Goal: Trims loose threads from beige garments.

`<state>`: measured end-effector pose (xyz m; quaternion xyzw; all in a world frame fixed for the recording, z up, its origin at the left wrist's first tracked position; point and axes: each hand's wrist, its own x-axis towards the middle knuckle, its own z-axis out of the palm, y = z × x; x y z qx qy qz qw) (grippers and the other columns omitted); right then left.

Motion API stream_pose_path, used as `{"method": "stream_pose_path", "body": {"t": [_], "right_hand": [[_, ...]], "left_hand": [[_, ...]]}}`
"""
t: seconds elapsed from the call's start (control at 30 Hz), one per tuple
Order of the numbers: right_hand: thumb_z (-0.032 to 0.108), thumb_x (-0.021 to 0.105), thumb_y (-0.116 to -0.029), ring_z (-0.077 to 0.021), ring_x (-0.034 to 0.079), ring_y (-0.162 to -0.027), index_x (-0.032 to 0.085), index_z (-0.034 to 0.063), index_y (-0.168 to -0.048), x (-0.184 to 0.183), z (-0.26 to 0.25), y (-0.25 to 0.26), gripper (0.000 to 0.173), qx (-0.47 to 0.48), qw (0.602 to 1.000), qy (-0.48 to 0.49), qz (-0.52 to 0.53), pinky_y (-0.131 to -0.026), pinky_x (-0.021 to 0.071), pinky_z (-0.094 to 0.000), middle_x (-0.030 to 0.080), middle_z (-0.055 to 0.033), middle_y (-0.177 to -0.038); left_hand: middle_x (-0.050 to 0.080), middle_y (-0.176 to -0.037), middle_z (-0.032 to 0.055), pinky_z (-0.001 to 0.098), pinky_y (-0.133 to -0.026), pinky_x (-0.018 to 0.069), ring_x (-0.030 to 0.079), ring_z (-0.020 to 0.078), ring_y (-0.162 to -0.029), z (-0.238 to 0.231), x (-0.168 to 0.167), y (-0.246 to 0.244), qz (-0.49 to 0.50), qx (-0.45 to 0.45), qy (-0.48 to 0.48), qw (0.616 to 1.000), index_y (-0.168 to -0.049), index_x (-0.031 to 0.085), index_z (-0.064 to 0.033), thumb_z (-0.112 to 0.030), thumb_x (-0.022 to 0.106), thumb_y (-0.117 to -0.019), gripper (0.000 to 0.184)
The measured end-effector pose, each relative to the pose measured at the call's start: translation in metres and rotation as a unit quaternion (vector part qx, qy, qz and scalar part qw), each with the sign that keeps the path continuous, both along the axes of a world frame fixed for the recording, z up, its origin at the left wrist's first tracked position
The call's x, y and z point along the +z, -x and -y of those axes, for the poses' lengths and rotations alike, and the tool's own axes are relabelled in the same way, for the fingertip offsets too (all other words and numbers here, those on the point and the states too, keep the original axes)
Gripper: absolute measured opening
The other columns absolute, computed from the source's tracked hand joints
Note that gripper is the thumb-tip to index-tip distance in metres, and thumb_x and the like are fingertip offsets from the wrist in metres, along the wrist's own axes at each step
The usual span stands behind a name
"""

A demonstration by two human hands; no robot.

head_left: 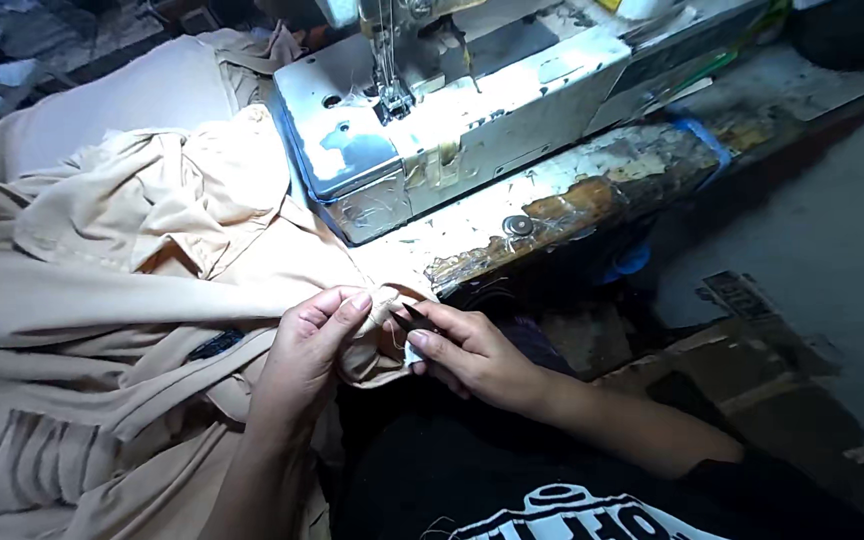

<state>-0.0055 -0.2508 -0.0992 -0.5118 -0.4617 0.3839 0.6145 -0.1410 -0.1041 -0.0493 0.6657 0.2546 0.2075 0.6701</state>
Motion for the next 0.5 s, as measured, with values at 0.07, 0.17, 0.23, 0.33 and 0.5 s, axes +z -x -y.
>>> {"method": "stream_pose_path", "body": {"t": [0.07,0.17,0.23,0.33,0.5], "right_hand": [[0.017,0.046,-0.1091,0.0043,0.050,-0.054,0.065,0.0000,-0.122,0.0004,-0.0027,-0.0005,0.028,-0.022,1.000,-0.011,0.006,-0.049,0.0438,-0.0120,0.063,0.0027,-0.081],[0.016,0.047,-0.1086,0.0048,0.050,-0.055,0.065,-0.0009,-0.122,-0.0002,-0.0044,0.0002,0.028,-0.037,0.999,-0.027,0.021,-0.050,0.0439,-0.0116,0.063,0.0023,-0.080],[0.017,0.047,-0.1086,0.0044,0.051,-0.056,0.066,-0.0006,-0.124,-0.0024,-0.0060,0.0002,0.029,-0.040,0.998,-0.029,0.034,-0.051,0.0440,-0.0118,0.064,0.0016,-0.080],[0.016,0.048,-0.1082,0.0042,0.051,-0.057,0.067,-0.0009,-0.122,-0.0051,-0.0074,0.0014,0.029,-0.045,0.997,-0.027,0.054,-0.052,0.0440,-0.0118,0.064,0.0010,-0.079],[0.015,0.048,-0.1078,0.0041,0.051,-0.059,0.067,-0.0025,-0.122,-0.0063,-0.0062,0.0035,0.030,-0.054,0.996,-0.033,0.070,-0.055,0.0448,-0.0119,0.064,-0.0004,-0.080]], "left_hand": [[0.072,-0.075,-0.0006,0.0193,-0.065,0.0574,0.067,0.0029,-0.068,0.0003,-0.0005,-0.0016,0.012,0.010,-0.001,1.000,-0.092,0.075,-0.0099,-0.010,0.056,-0.1001,0.021],[0.072,-0.076,-0.0004,0.0198,-0.068,0.0582,0.068,0.0033,-0.069,0.0006,-0.0017,-0.0017,0.017,0.018,0.006,1.000,-0.091,0.075,-0.0094,-0.008,0.056,-0.0998,0.022],[0.072,-0.076,0.0002,0.0201,-0.068,0.0583,0.068,0.0039,-0.069,0.0006,-0.0024,-0.0015,0.015,0.021,0.009,1.000,-0.091,0.076,-0.0090,-0.008,0.056,-0.0996,0.021],[0.072,-0.076,0.0009,0.0196,-0.066,0.0574,0.068,0.0039,-0.068,0.0013,-0.0025,-0.0011,0.013,0.022,0.009,1.000,-0.091,0.076,-0.0083,-0.009,0.057,-0.0999,0.021],[0.071,-0.074,0.0001,0.0192,-0.064,0.0569,0.067,0.0034,-0.067,0.0043,-0.0020,-0.0020,0.013,0.024,0.003,1.000,-0.091,0.076,-0.0085,-0.010,0.058,-0.0994,0.020]]}}
